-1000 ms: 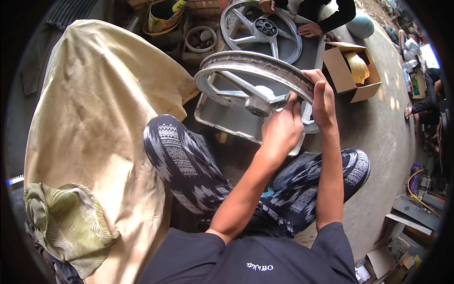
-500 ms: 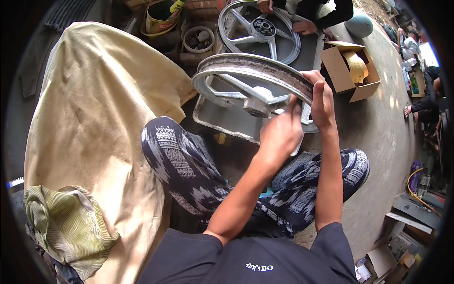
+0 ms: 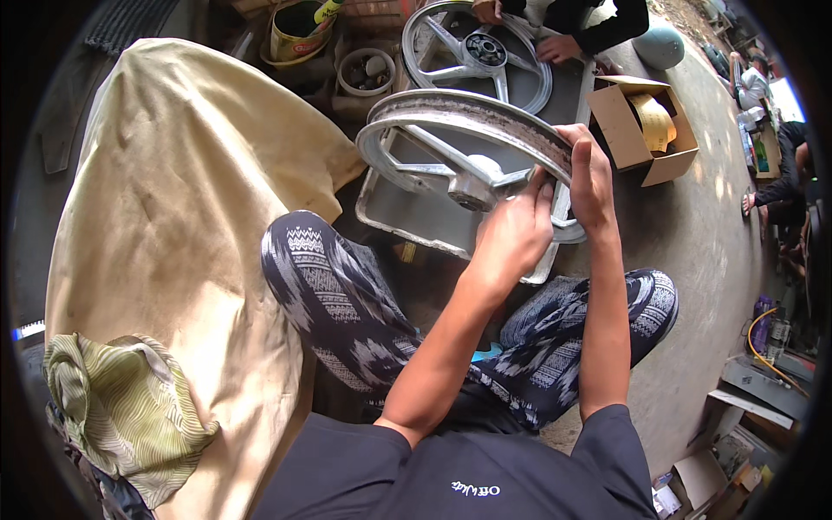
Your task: The person cleans and polishes a motorcycle wheel rim by hand using a small cloth. They rub the cloth along the spokes and inner rim of the wheel, turning the wheel to reach different sections.
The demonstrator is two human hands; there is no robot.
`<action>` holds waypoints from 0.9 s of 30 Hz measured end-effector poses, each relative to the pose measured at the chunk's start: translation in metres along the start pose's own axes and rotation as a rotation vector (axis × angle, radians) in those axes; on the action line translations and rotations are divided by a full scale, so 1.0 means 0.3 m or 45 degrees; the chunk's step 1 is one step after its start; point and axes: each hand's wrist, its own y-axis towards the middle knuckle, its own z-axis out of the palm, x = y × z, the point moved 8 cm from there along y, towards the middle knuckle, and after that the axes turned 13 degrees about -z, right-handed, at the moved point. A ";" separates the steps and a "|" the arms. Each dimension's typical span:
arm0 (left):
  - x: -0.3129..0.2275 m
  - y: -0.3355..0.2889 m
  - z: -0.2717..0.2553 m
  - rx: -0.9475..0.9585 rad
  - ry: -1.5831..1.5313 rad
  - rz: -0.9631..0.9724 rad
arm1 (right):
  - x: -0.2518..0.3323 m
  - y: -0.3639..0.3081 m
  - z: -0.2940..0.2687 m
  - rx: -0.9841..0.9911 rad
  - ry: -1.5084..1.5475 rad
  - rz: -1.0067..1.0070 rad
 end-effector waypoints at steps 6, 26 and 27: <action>0.007 0.017 -0.001 0.072 0.026 -0.063 | 0.005 0.007 0.002 0.006 0.007 -0.027; 0.005 0.013 -0.004 -0.031 -0.057 -0.016 | -0.017 0.016 -0.008 -0.012 -0.004 0.022; -0.006 0.022 -0.005 -0.033 -0.064 0.003 | -0.026 0.023 -0.010 -0.005 0.011 0.045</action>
